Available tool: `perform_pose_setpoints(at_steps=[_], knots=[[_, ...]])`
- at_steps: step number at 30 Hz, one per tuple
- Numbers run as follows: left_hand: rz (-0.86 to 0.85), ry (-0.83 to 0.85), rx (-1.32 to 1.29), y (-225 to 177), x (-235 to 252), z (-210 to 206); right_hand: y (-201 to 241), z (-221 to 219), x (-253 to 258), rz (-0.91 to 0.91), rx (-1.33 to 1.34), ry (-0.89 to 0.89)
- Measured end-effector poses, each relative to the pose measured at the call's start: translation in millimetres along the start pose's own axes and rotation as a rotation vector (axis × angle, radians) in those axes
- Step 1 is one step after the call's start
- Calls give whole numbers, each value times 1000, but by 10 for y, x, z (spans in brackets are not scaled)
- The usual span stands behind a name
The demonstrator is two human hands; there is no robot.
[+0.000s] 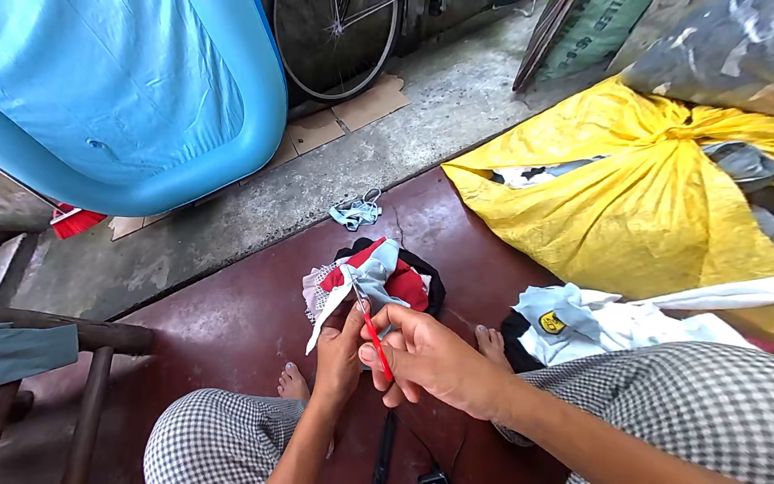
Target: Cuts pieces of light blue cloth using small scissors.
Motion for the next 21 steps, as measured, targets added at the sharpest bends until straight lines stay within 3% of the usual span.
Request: perform_pose_setpoints(at_steps=[5, 10, 14, 18, 21], knots=[[-20, 122, 156, -111, 98, 9, -13, 62, -25, -100, -403, -144], [-130, 115, 383, -184, 157, -24, -54, -5, 5, -126, -540, -125], [84, -5, 483, 147, 265, 274, 4, 28, 30, -46, -473, -148], [198, -163, 434, 552, 364, 788, 285, 320, -54, 90, -311, -349], [336, -147, 434, 689, 361, 910, 546, 547, -182, 194, -217, -481]])
Point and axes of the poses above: each hand's wrist, its own x-axis towards the middle knuckle, its own z-axis out of the back of the hand, y = z × x, the point moved 6 cm from there along x, towards the middle knuckle, and after that the axes turned 11 degrees about y, right-handed, at the moved point
